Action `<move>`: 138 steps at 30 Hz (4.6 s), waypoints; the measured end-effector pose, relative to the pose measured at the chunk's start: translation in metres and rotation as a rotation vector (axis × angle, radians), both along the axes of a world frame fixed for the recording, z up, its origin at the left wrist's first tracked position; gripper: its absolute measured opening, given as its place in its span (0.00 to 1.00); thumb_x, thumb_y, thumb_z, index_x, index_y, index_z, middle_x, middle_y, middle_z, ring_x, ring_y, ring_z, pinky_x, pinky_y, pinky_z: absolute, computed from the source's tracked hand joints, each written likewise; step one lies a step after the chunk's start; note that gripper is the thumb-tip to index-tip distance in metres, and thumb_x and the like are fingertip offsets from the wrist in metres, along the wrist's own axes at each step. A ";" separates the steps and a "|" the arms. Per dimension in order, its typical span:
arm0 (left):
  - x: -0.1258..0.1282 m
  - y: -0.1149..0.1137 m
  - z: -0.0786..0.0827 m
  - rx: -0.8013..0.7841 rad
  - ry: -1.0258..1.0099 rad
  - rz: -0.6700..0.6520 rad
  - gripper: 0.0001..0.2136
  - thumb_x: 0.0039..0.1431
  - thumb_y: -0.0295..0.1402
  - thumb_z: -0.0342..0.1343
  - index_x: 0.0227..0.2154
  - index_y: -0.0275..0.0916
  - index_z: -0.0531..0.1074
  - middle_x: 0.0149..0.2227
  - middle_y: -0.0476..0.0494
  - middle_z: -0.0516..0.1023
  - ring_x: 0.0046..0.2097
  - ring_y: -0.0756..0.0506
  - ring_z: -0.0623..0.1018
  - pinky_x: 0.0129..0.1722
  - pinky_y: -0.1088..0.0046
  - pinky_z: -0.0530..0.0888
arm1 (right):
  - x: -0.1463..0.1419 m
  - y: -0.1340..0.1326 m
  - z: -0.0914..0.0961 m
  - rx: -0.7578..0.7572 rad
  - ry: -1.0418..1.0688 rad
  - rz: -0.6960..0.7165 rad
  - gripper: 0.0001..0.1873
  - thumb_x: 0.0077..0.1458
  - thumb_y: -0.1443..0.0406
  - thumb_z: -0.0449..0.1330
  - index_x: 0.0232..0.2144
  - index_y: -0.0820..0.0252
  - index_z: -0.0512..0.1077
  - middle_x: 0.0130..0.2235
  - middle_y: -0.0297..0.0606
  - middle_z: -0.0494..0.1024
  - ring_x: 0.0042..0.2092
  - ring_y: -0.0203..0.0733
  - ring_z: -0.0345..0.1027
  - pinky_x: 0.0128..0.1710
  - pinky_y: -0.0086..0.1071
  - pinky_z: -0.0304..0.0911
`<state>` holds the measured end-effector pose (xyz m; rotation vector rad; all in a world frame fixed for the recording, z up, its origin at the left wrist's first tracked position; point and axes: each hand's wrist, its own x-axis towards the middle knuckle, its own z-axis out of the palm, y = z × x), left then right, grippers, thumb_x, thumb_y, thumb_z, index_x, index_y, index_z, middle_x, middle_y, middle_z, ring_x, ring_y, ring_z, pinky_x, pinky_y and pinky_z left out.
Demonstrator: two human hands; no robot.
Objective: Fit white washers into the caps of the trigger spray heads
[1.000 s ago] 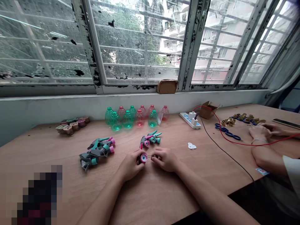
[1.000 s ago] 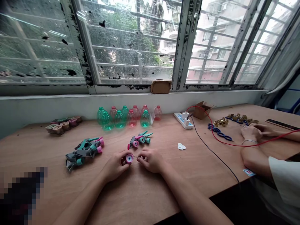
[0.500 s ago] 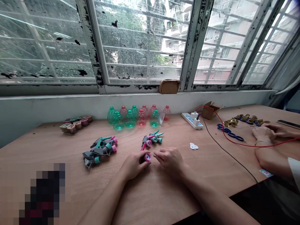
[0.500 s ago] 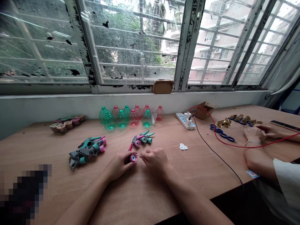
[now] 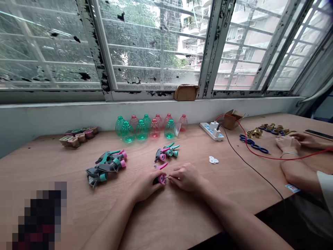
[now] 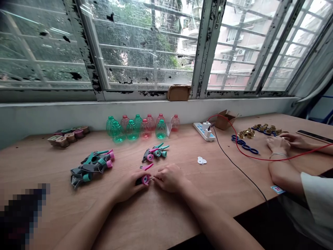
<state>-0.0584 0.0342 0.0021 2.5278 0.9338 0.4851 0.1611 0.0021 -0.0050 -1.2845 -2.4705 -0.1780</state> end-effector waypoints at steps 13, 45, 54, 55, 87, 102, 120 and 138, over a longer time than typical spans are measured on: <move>0.000 0.000 0.004 -0.082 -0.156 0.026 0.14 0.54 0.32 0.57 0.44 0.42 0.73 0.44 0.47 0.77 0.44 0.45 0.75 0.46 0.72 0.70 | 0.005 0.007 -0.010 -0.051 0.280 0.107 0.14 0.61 0.60 0.55 0.32 0.54 0.79 0.30 0.34 0.80 0.30 0.33 0.70 0.30 0.25 0.54; 0.005 -0.002 0.001 0.122 -0.194 0.085 0.14 0.59 0.37 0.54 0.48 0.45 0.71 0.42 0.47 0.79 0.40 0.47 0.77 0.42 0.73 0.72 | -0.007 0.006 -0.013 -0.139 0.706 0.098 0.14 0.60 0.58 0.56 0.36 0.57 0.80 0.34 0.39 0.82 0.30 0.37 0.72 0.31 0.28 0.64; 0.005 -0.004 0.001 0.128 -0.170 0.137 0.12 0.61 0.41 0.51 0.45 0.43 0.69 0.34 0.50 0.77 0.29 0.51 0.72 0.33 0.76 0.68 | -0.008 0.007 -0.015 -0.164 0.767 0.110 0.16 0.59 0.58 0.57 0.31 0.60 0.80 0.26 0.37 0.79 0.26 0.35 0.67 0.27 0.26 0.59; 0.005 -0.004 0.001 0.127 -0.169 0.141 0.12 0.61 0.41 0.51 0.44 0.42 0.68 0.33 0.50 0.76 0.28 0.51 0.71 0.32 0.76 0.67 | -0.008 0.007 -0.015 -0.170 0.767 0.108 0.16 0.59 0.57 0.57 0.31 0.60 0.80 0.26 0.37 0.79 0.26 0.35 0.67 0.27 0.26 0.59; 0.007 -0.001 0.000 0.161 -0.182 0.107 0.10 0.62 0.39 0.50 0.42 0.41 0.69 0.36 0.49 0.77 0.31 0.51 0.73 0.31 0.77 0.67 | -0.009 0.006 -0.011 -0.146 0.794 0.084 0.20 0.59 0.55 0.56 0.26 0.63 0.79 0.21 0.36 0.74 0.23 0.33 0.63 0.25 0.26 0.55; 0.010 -0.003 -0.006 0.137 -0.182 0.147 0.12 0.59 0.40 0.54 0.43 0.42 0.67 0.29 0.52 0.74 0.26 0.51 0.70 0.28 0.78 0.65 | -0.011 0.004 -0.010 -0.161 0.807 0.094 0.15 0.59 0.58 0.57 0.32 0.62 0.80 0.27 0.39 0.79 0.26 0.35 0.67 0.27 0.27 0.59; 0.002 -0.003 0.000 0.101 -0.211 0.222 0.15 0.56 0.40 0.56 0.45 0.44 0.67 0.30 0.52 0.76 0.29 0.49 0.73 0.30 0.77 0.67 | 0.015 0.019 -0.010 -0.273 0.870 -0.015 0.17 0.55 0.56 0.58 0.29 0.63 0.79 0.24 0.36 0.76 0.26 0.36 0.66 0.25 0.27 0.59; -0.001 0.000 0.003 0.125 -0.175 0.251 0.12 0.56 0.41 0.54 0.41 0.44 0.71 0.29 0.51 0.77 0.29 0.48 0.75 0.27 0.77 0.65 | 0.215 0.001 0.027 -0.258 -0.140 -0.549 0.15 0.55 0.57 0.55 0.31 0.53 0.80 0.33 0.42 0.81 0.35 0.44 0.72 0.31 0.31 0.55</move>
